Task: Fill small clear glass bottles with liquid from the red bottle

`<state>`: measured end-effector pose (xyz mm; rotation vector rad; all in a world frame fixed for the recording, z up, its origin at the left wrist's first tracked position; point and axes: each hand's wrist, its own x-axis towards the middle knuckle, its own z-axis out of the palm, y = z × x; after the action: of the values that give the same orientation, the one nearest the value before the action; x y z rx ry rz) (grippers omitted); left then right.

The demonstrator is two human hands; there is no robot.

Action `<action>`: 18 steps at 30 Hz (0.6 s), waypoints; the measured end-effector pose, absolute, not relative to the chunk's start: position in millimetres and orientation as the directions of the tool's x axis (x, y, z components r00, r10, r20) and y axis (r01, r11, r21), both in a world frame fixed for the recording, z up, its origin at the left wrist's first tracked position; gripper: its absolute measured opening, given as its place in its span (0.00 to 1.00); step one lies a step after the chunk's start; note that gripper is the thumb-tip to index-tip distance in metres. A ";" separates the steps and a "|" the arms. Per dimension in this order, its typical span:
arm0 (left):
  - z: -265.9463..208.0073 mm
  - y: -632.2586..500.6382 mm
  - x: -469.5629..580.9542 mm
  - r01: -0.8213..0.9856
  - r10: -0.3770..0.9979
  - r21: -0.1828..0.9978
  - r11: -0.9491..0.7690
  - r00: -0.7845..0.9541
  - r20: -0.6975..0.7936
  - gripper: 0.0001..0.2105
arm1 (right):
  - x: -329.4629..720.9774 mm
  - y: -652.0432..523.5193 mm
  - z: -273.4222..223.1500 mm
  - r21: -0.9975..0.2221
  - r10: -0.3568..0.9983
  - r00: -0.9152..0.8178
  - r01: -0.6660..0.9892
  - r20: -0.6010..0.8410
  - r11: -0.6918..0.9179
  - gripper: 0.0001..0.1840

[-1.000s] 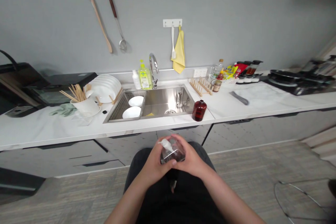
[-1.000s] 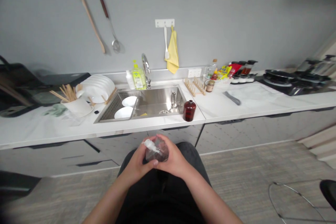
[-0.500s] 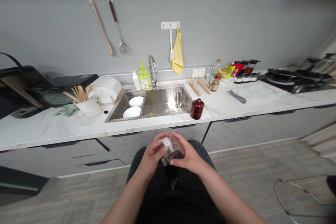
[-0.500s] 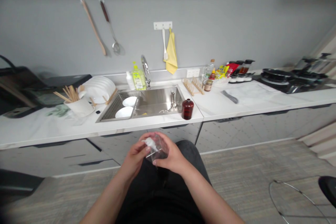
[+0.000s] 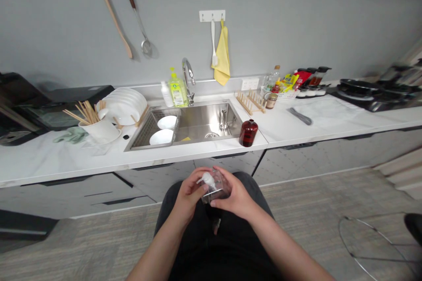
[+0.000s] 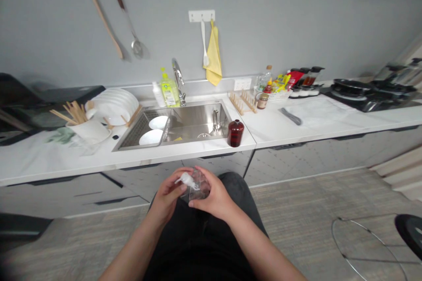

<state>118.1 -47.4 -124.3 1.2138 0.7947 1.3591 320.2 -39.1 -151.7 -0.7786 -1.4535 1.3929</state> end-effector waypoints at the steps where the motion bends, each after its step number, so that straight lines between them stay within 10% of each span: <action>1: -124.0 -43.6 117.5 -0.268 0.974 0.947 -0.175 0.097 0.207 0.14 | 318.3 -38.3 -153.2 -0.977 0.918 -0.344 -0.147 0.195 0.153 0.61; 18: -138.3 -18.2 115.2 -0.142 0.994 0.985 -0.094 0.038 0.101 0.21 | 307.9 -25.2 -172.2 -0.977 0.937 -0.287 0.007 0.201 0.212 0.59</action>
<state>115.2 -18.2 -138.3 1.1955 1.0239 1.3097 307.9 -25.2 -172.2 -0.9269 -1.5377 1.2340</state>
